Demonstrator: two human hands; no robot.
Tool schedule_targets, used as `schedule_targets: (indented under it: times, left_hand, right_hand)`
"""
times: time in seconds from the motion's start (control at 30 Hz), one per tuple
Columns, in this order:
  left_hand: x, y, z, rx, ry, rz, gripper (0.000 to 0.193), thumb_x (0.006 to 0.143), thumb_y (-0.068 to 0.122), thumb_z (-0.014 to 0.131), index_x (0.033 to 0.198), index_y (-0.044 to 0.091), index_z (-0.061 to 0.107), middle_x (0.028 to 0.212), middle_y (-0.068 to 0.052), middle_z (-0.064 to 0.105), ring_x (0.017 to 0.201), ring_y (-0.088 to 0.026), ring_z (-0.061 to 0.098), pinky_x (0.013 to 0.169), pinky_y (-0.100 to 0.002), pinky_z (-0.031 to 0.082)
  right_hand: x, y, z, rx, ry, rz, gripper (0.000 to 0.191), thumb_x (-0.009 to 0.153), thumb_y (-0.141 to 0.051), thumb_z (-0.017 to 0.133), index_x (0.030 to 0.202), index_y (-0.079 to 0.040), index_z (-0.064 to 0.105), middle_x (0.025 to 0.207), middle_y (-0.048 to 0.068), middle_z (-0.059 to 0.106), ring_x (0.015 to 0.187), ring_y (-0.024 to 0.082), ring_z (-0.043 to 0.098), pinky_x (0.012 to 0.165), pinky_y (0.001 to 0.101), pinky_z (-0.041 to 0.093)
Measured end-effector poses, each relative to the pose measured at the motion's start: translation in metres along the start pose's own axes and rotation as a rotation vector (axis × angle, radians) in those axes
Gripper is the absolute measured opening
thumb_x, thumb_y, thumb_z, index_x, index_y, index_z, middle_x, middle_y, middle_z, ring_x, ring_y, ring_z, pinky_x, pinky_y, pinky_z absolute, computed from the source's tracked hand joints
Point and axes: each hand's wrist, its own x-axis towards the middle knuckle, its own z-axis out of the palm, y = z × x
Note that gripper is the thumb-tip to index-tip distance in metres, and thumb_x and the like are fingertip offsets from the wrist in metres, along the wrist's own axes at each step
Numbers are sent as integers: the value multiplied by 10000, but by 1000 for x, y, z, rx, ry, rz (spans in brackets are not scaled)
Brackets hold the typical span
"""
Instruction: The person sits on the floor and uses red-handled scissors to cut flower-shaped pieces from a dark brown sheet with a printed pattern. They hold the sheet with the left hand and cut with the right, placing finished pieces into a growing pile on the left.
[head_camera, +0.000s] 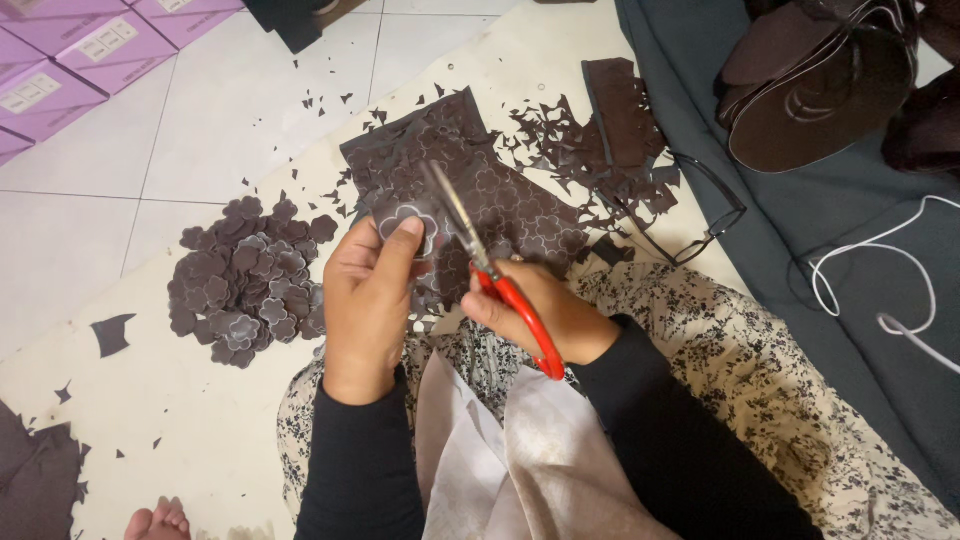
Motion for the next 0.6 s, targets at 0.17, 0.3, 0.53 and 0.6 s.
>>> schedule_targets:
  times: [0.17, 0.3, 0.53, 0.6]
  left_hand:
    - [-2, 3, 1, -31, -27, 9, 163, 989, 119, 623, 1085, 17, 706, 978, -10, 733, 839, -71, 658, 778, -243, 547]
    - [-4, 3, 1, 25, -17, 36, 144, 995, 102, 631, 1047, -8, 708, 950, -19, 725, 816, -74, 640, 765, -243, 531]
    - [-6, 6, 0, 79, 12, 39, 129, 990, 99, 642, 987, -13, 707, 892, -10, 715, 753, -61, 603, 700, -222, 492]
    - [-7, 6, 0, 86, 24, 38, 125, 984, 92, 643, 988, -13, 709, 879, -5, 708, 746, -53, 592, 689, -216, 478]
  right_hand:
    - [1, -5, 3, -38, -71, -3, 395, 970, -470, 622, 926, -79, 584, 750, 12, 587, 686, 140, 558, 628, 317, 494]
    - [1, -7, 2, -31, -50, -27, 409, 964, -481, 617, 935, -74, 586, 745, 18, 611, 679, 137, 575, 638, 312, 498]
    - [0, -6, 0, -43, -71, -41, 460, 983, -524, 580, 914, -69, 590, 726, 19, 575, 672, 133, 549, 628, 315, 482]
    - [0, -5, 0, -40, -78, -17, 481, 985, -540, 564, 897, -67, 584, 709, 20, 554, 660, 131, 530, 614, 317, 469]
